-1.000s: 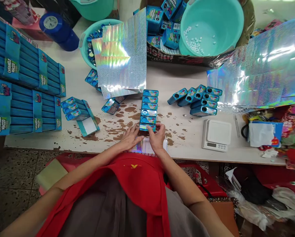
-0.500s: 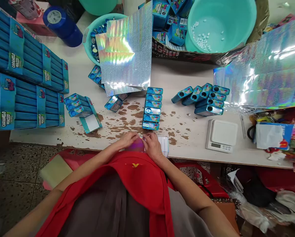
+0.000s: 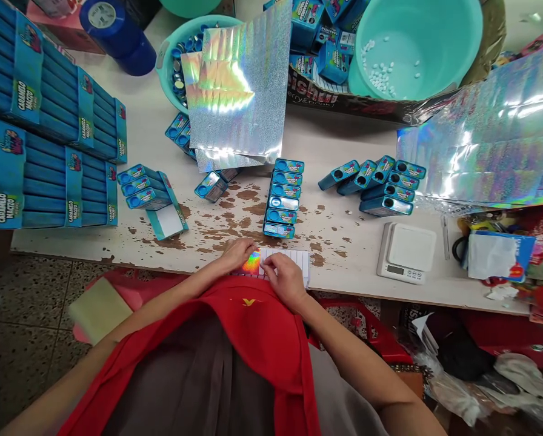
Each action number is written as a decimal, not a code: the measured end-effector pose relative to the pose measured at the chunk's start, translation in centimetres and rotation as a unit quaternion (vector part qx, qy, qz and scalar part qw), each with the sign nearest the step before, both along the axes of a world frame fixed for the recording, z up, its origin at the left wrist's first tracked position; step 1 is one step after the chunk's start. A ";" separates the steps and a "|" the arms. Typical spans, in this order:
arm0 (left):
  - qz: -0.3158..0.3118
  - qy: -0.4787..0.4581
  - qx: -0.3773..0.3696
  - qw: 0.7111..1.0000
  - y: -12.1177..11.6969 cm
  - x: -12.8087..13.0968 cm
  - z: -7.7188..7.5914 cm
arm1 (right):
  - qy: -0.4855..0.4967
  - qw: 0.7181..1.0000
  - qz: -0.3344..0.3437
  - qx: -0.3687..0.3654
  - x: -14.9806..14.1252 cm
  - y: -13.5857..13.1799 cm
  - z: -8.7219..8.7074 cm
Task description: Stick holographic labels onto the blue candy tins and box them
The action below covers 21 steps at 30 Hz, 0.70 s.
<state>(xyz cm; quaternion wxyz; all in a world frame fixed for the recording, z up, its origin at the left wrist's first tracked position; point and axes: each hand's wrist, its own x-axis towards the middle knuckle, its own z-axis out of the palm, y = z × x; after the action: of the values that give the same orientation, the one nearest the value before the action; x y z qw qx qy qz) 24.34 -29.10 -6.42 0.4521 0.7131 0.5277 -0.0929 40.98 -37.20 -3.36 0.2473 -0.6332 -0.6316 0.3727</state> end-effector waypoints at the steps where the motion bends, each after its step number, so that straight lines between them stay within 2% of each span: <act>1: 0.013 -0.010 0.019 1.000 0.0 -0.2 0.4 | 0.037 0.999 -0.037 -0.016 0.1 0.2 0.9; 3: 0.049 -0.075 0.060 0.994 0.1 -0.6 1.6 | 0.097 0.989 -0.104 -0.042 0.4 0.9 2.6; 5: 0.065 -0.188 0.065 0.978 0.4 -0.8 3.2 | 0.145 0.977 -0.142 -0.059 0.6 1.7 3.7; 7: 0.042 -0.280 0.005 0.959 0.8 -0.6 4.6 | 0.192 0.966 -0.160 -0.069 0.8 2.4 4.3; 9: 0.028 -0.311 -0.083 0.946 1.2 -0.2 5.3 | 0.229 0.954 -0.175 -0.079 0.7 3.0 4.4; 12: 0.062 -0.324 -0.159 0.931 1.9 0.4 4.9 | 0.256 0.939 -0.210 -0.087 0.5 3.8 3.9; 15: 0.072 -0.323 -0.163 0.929 3.2 0.7 4.3 | 0.228 0.934 -0.269 -0.059 0.1 4.7 2.8; 17: 0.065 -0.298 -0.136 0.943 4.4 1.0 4.2 | 0.176 0.934 -0.311 -0.014 0.0 5.5 1.9; 21: 0.043 -0.249 -0.020 0.967 7.2 2.0 4.3 | 0.082 0.918 -0.383 0.068 0.0 7.3 -0.2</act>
<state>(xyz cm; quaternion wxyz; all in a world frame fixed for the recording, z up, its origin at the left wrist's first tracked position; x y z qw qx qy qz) 26.34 -21.86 -2.12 0.5870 0.6810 0.4271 0.0965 40.95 -29.89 -3.58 0.4642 -0.7757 -0.3424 0.2560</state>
